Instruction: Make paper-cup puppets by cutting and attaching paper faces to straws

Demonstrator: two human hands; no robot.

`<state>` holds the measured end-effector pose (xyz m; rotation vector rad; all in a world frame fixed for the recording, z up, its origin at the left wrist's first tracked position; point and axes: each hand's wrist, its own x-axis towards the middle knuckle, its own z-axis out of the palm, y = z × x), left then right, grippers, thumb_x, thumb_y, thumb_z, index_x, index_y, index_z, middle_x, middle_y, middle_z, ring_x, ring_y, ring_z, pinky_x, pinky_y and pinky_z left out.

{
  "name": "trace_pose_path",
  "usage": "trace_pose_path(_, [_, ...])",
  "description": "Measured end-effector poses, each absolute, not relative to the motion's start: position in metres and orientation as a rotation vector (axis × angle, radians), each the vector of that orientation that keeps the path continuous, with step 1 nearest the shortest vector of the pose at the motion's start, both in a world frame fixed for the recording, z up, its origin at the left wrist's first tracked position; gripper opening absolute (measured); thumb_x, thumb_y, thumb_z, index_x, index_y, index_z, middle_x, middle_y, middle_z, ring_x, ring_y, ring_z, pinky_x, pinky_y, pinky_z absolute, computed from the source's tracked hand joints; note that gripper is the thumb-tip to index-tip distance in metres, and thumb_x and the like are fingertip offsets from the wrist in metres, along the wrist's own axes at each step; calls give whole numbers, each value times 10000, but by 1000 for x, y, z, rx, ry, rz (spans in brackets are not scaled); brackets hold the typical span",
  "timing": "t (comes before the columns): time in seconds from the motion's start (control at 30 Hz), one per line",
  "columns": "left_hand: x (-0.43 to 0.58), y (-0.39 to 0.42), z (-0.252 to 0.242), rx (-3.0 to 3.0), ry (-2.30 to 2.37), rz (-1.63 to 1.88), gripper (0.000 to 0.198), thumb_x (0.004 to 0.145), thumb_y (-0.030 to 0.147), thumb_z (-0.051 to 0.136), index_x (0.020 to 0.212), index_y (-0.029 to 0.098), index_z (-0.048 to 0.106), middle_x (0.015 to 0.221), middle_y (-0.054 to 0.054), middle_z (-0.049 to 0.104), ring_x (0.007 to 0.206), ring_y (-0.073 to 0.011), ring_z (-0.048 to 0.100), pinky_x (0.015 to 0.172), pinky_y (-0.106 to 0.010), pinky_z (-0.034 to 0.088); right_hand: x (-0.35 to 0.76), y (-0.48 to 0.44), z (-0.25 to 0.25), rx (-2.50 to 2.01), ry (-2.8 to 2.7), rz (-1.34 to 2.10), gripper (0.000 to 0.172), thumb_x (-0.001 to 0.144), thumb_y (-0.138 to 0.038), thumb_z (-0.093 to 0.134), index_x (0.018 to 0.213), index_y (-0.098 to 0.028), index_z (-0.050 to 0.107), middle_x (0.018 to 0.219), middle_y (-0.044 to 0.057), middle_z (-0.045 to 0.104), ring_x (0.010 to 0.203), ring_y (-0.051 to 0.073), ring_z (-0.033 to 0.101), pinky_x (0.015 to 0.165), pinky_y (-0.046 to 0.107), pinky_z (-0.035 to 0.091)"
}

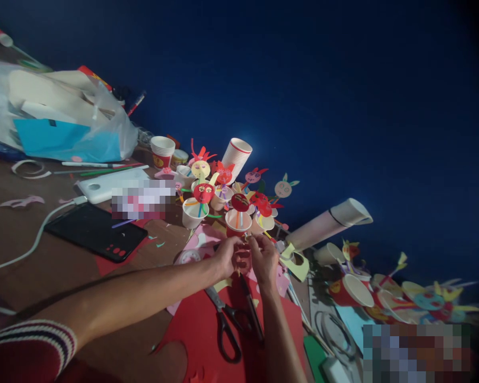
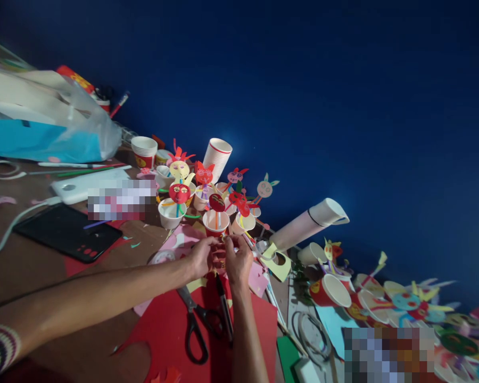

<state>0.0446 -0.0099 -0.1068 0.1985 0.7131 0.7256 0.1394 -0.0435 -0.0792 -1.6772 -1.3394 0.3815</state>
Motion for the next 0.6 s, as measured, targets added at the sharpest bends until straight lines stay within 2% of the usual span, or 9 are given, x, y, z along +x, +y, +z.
trace_pose_path(0.17, [40,-11,-101,199,666,729,141,746,197,410,788,158,539,713,-30,585,514,-123,507,430,-230,379,142,-43,-84,-1653,-1328,406,238,797,-374,523,782,-172,647,752,46,690,695,201,620,641,288,444])
trace_pose_path(0.37, [38,-11,-98,221,650,722,266,826,326,350,803,145,544,686,-27,544,554,-125,499,446,-213,354,143,-42,-86,-1630,-1310,416,231,803,-365,521,793,-167,639,744,45,677,693,197,616,646,289,449])
trace_pose_path(0.6, [43,-9,-106,293,685,716,209,801,375,447,845,182,512,747,-1,545,572,-116,532,448,-208,391,142,-41,-87,-1605,-1285,428,226,785,-363,541,776,-162,644,724,40,669,679,196,610,646,294,449])
